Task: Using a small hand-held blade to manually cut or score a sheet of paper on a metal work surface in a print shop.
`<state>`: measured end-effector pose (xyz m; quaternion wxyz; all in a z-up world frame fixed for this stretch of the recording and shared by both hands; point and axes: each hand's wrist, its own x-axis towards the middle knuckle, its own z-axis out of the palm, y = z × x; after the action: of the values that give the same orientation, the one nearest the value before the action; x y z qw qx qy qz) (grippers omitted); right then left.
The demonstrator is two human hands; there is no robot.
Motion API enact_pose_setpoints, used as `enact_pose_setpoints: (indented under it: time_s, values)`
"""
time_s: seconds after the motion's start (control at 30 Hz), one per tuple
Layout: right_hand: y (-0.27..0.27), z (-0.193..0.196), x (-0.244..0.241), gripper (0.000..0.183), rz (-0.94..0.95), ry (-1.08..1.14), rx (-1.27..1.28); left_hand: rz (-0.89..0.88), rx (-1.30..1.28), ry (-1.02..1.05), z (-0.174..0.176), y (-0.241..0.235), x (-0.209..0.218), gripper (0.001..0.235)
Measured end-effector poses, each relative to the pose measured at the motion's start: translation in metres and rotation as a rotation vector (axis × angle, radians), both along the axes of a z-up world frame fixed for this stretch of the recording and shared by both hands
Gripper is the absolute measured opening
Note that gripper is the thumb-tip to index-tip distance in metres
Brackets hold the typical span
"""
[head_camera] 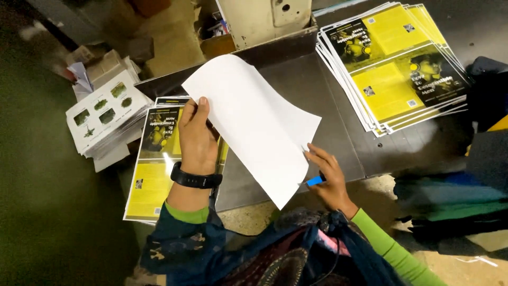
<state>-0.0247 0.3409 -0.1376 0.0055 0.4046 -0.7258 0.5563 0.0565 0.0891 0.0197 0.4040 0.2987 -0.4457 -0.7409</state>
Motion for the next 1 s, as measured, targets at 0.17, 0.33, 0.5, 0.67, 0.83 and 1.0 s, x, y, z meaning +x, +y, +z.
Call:
enact_pose_setpoints:
  time_s: [0.17,0.33,0.5,0.67,0.83,1.0]
  values:
    - [-0.011,0.018,0.007,0.042,-0.031,0.01,-0.129,0.003,0.016,-0.023,0.001,0.004,0.001,0.027]
    - [-0.016,0.027,0.001,0.026,-0.071,0.067,-0.21,-0.003,-0.032,-0.032,0.012,0.012,0.008,0.03]
    - [-0.008,0.019,-0.009,0.067,-0.125,0.093,-0.35,-0.148,-0.168,0.018,0.039,0.036,0.022,0.038]
    - [0.002,0.033,-0.027,0.016,-0.538,-0.573,-0.645,-0.123,-0.723,-0.081,0.035,0.04,0.031,0.045]
    - [0.015,0.025,-0.046,0.031,-0.372,-0.847,-0.875,0.021,-0.682,-0.518,-0.013,0.011,0.044,0.073]
    - [0.026,0.03,-0.04,0.033,-0.302,-1.085,-0.849,-0.082,-0.168,-0.727,0.002,0.03,0.057,0.072]
